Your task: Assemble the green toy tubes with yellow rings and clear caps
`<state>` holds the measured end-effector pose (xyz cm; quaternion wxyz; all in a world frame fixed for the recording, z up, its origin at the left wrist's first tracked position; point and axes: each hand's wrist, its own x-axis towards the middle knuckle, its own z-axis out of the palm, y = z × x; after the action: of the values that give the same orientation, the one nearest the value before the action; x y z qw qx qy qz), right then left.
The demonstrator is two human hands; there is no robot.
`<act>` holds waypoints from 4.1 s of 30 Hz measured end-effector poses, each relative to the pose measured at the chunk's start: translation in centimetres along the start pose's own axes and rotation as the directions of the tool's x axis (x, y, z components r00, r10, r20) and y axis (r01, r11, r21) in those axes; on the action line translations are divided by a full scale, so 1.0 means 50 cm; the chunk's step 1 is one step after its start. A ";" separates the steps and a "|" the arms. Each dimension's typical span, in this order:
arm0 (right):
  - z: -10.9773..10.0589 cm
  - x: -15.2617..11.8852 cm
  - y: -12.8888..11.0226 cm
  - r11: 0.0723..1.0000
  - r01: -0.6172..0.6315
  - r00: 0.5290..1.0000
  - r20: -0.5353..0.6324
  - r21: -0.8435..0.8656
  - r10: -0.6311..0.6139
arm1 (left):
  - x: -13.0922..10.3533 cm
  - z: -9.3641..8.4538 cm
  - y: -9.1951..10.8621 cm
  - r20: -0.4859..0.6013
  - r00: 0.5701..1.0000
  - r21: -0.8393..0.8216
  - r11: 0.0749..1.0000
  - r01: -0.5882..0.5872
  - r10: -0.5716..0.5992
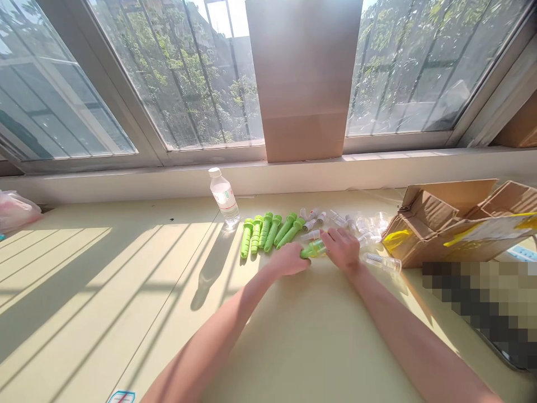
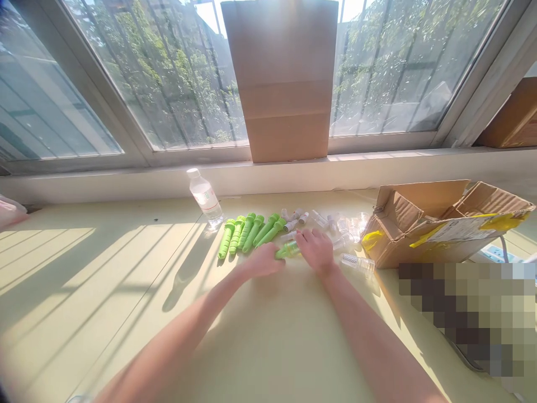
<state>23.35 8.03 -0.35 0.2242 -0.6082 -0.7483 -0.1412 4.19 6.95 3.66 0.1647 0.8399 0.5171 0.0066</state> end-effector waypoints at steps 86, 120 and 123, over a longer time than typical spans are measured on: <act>0.041 0.005 -0.005 0.859 -0.402 0.906 0.002 0.317 0.423 | -0.050 -0.035 -0.364 -0.752 0.504 -0.019 0.778 0.628 -0.425; 0.037 -0.001 -0.007 0.915 -0.299 0.947 -0.031 0.272 0.318 | -0.015 0.024 -0.122 -0.539 0.743 0.520 0.851 -0.075 0.395; 0.035 -0.002 -0.010 0.923 -0.262 0.959 -0.030 0.281 0.282 | -0.012 0.025 -0.122 -0.501 0.767 0.523 0.846 -0.100 0.400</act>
<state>22.60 8.69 -1.86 0.3497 -0.6639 -0.6605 -0.0249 -1.16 8.60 0.83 -0.2145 0.8720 0.4073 0.1664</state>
